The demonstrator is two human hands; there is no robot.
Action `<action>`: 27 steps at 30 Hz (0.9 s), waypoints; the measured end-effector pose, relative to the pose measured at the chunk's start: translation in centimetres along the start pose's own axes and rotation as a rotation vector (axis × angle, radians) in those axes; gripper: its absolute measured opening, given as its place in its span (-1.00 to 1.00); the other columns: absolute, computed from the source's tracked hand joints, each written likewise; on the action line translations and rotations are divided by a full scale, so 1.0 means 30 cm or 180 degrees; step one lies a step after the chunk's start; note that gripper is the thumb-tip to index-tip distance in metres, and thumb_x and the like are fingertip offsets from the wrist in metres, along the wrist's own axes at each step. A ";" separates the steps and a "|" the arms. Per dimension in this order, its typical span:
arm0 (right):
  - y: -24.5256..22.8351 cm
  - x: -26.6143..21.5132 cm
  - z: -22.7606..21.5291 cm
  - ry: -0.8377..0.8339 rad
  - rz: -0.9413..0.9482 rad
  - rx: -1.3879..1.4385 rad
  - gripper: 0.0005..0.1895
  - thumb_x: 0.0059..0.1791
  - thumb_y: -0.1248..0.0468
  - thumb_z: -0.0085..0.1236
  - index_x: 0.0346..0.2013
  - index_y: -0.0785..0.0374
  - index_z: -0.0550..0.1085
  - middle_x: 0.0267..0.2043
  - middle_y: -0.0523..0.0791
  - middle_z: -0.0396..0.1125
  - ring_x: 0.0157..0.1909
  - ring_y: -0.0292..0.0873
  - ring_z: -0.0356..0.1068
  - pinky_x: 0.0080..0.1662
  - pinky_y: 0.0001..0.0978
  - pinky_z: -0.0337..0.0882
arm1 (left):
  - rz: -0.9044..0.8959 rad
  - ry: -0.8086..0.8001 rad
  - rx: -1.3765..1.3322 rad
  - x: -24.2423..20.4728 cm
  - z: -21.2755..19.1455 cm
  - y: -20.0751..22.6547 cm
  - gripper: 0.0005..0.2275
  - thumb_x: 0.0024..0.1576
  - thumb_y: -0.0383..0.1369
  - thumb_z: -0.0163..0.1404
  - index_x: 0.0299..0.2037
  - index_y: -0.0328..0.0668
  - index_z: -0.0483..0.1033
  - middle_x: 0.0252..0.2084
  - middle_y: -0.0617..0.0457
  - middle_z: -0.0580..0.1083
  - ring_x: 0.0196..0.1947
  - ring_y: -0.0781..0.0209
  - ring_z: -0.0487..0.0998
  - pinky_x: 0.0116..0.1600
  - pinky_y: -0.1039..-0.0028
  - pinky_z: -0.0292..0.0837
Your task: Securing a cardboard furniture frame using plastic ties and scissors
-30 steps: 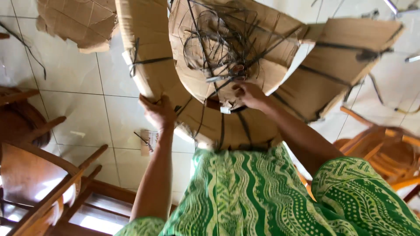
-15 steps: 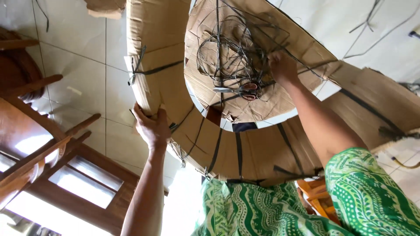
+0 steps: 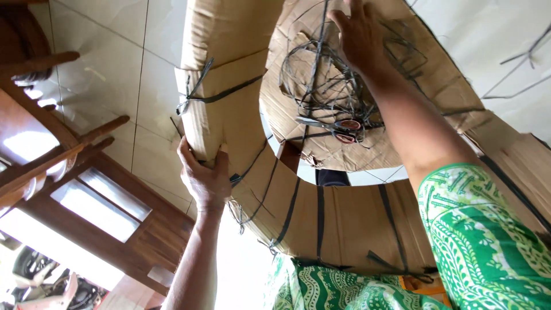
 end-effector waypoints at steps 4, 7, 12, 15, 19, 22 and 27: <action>0.030 0.016 0.096 -0.0536 -0.0322 -0.0385 -0.81 -0.08 0.41 0.24 -0.19 0.16 0.57 0.31 0.02 0.19 0.20 0.17 0.22 -0.05 -0.02 0.40 | -0.0016 -0.0060 -0.0127 0.008 0.013 -0.028 -0.45 0.04 -0.47 0.10 0.25 -0.26 0.18 -0.21 -0.14 0.54 -0.44 0.06 0.56 -0.44 0.33 0.50; 0.013 -0.011 0.032 -0.0534 -0.0445 -0.0747 -0.92 -0.03 0.32 0.30 -0.42 0.16 0.56 0.13 -0.07 0.32 0.15 0.02 0.27 -0.05 -0.14 0.38 | -0.0016 -0.0129 -0.0221 -0.002 0.015 -0.049 -0.46 0.03 -0.47 0.06 0.25 -0.25 0.18 -0.20 -0.09 0.47 -0.44 0.08 0.52 -0.47 0.32 0.50; -0.022 -0.065 -0.334 -0.0374 0.0232 0.0294 -0.78 0.26 0.25 0.00 -0.13 0.30 0.56 -0.14 -0.01 0.46 -0.08 0.08 0.40 -0.17 -0.08 0.41 | 0.0234 0.0007 -0.0057 0.003 0.003 -0.026 -0.51 0.04 -0.40 0.11 0.17 -0.30 0.26 -0.25 -0.09 0.51 -0.44 0.04 0.52 -0.36 0.27 0.50; -0.097 -0.096 -0.649 -0.0595 0.0683 0.1288 -0.95 0.18 0.45 0.21 -0.16 0.37 0.49 -0.41 -0.11 0.36 -0.50 -0.27 0.24 -0.51 -0.43 0.23 | 0.0207 -0.0004 0.0100 -0.010 0.007 -0.049 -0.50 0.07 -0.36 0.12 0.20 -0.32 0.26 -0.37 -0.12 0.53 -0.59 0.03 0.52 -0.55 0.24 0.47; -0.237 -0.137 -1.044 -0.0519 0.0844 0.1901 -0.97 0.23 0.46 0.06 -0.08 0.40 0.44 -0.41 -0.05 0.33 -0.45 -0.18 0.35 -0.51 -0.42 0.27 | 0.0269 0.0056 -0.0034 -0.009 0.008 -0.079 -0.51 0.06 -0.32 0.08 0.19 -0.21 0.25 -0.28 -0.21 0.58 -0.51 -0.14 0.59 -0.46 0.12 0.51; -0.349 -0.202 -1.305 -0.0161 0.0905 0.1973 -0.97 0.26 0.49 0.04 -0.05 0.44 0.44 -0.37 -0.02 0.32 -0.44 -0.17 0.29 -0.44 -0.38 0.33 | 0.0208 -0.0120 -0.0173 -0.008 0.008 -0.099 -0.52 0.07 -0.30 0.05 0.19 -0.22 0.23 -0.22 -0.21 0.54 -0.41 -0.15 0.58 -0.37 0.09 0.51; -0.695 -0.348 -1.682 0.0576 0.0797 0.2497 -0.89 0.27 0.48 -0.05 0.06 0.35 0.45 -0.39 -0.21 0.16 -0.42 -0.37 0.08 -0.36 -0.58 0.11 | 0.0432 -0.0203 -0.0175 -0.023 0.018 -0.135 -0.27 0.08 -0.15 0.10 0.39 -0.25 0.01 0.03 -0.23 0.47 -0.07 -0.17 0.56 -0.02 0.00 0.46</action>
Point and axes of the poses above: each hand's wrist, its own x-axis towards the middle knuckle, its own z-axis out of the palm, y = z × x, the point moved 1 cm from there along x, towards the middle knuckle
